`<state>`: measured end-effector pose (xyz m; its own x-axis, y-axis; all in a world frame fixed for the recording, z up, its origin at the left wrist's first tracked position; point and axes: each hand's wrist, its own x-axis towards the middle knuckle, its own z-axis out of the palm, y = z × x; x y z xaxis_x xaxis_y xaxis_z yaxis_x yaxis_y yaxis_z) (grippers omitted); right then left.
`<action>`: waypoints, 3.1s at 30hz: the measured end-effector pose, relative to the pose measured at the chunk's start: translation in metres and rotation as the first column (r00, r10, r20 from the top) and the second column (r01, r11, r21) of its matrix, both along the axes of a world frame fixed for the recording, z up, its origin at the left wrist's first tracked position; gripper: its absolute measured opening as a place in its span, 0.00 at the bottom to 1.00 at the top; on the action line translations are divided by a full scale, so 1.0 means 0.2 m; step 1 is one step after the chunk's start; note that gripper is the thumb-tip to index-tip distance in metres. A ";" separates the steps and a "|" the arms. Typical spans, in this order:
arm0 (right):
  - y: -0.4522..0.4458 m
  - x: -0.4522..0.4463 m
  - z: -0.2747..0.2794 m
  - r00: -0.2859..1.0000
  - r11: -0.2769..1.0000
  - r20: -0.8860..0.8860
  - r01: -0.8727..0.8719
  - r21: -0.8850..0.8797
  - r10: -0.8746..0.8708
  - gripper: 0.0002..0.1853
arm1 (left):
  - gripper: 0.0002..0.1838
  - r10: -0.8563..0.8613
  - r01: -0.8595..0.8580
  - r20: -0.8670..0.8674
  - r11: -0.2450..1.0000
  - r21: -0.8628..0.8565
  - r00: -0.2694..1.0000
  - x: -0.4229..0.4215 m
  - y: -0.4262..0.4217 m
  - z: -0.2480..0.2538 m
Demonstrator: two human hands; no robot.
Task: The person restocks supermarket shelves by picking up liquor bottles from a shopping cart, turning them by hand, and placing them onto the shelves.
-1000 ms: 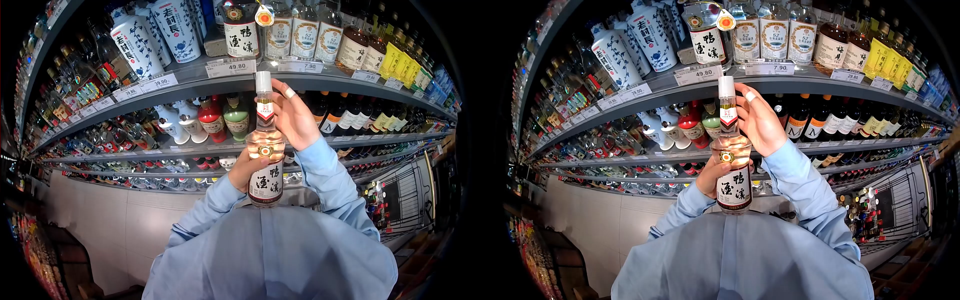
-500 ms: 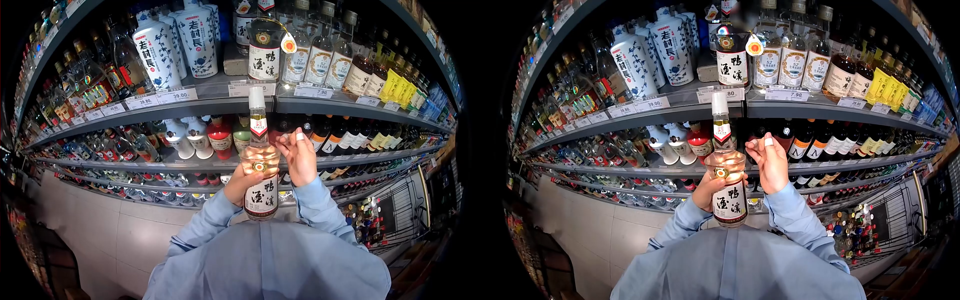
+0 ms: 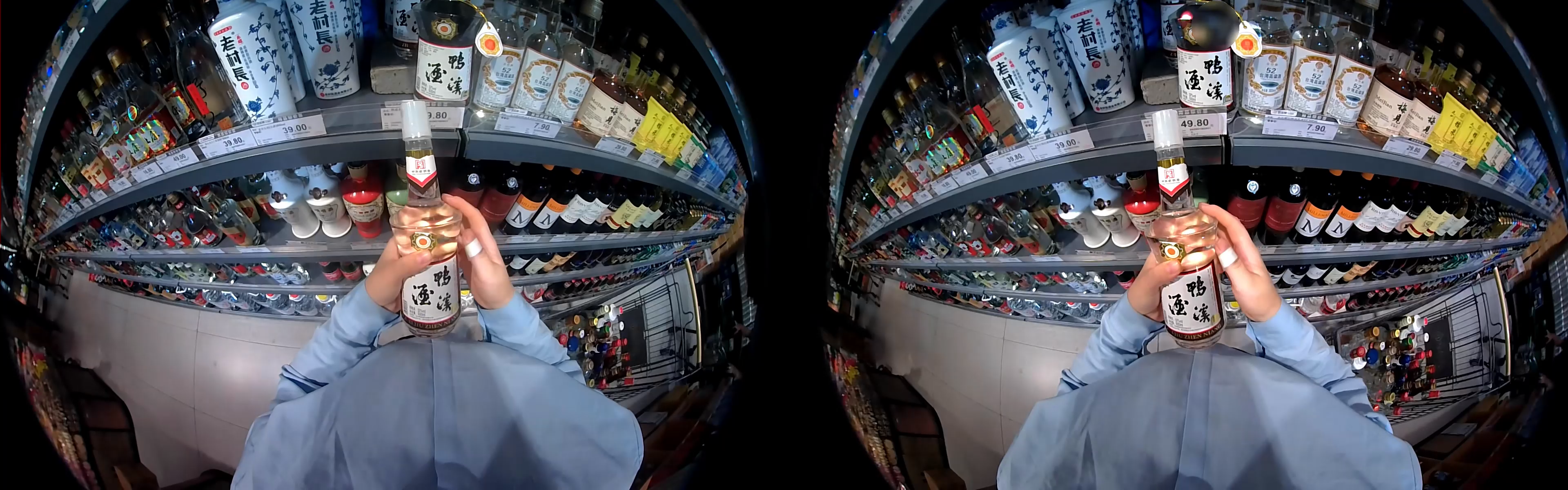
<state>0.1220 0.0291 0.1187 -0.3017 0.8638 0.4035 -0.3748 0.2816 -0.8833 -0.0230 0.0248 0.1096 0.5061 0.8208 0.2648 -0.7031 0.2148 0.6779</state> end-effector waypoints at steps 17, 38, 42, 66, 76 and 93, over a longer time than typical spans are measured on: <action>0.03 0.06 0.02 0.995 0.995 0.002 -0.097 -0.015 0.097 0.22 | 0.35 0.005 -0.005 0.015 1.000 0.007 1.000 0.04 -0.01 -0.04; 0.12 -0.01 0.24 0.978 0.979 0.060 -0.199 -0.051 0.202 0.19 | 0.29 0.180 -0.146 -0.228 0.976 0.159 0.957 0.05 -0.08 -0.03; 0.09 -0.01 0.24 0.985 0.971 -0.067 -0.166 -0.172 0.157 0.24 | 0.29 0.151 -0.127 -0.221 0.985 0.117 0.964 0.05 -0.09 -0.05; 0.08 -0.07 0.13 0.960 0.910 -0.270 -0.172 -0.377 0.070 0.32 | 0.25 0.017 -0.027 -0.110 0.996 -0.090 0.994 -0.02 -0.12 -0.17; 0.12 -0.04 0.16 0.959 0.879 -0.258 -0.222 -0.421 0.118 0.30 | 0.27 0.031 -0.038 -0.114 0.997 -0.062 0.993 0.01 -0.10 -0.17; 0.20 0.26 0.17 0.938 0.888 -0.131 -0.345 -0.304 0.320 0.29 | 0.41 0.051 -0.051 -0.012 0.999 -0.016 0.999 0.20 -0.06 -0.09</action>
<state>0.1748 0.0697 0.1523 -0.5736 0.8038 0.1576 -0.4659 -0.1618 -0.8699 0.0173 0.0137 0.0916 0.4665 0.8497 0.2458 -0.7055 0.1898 0.6829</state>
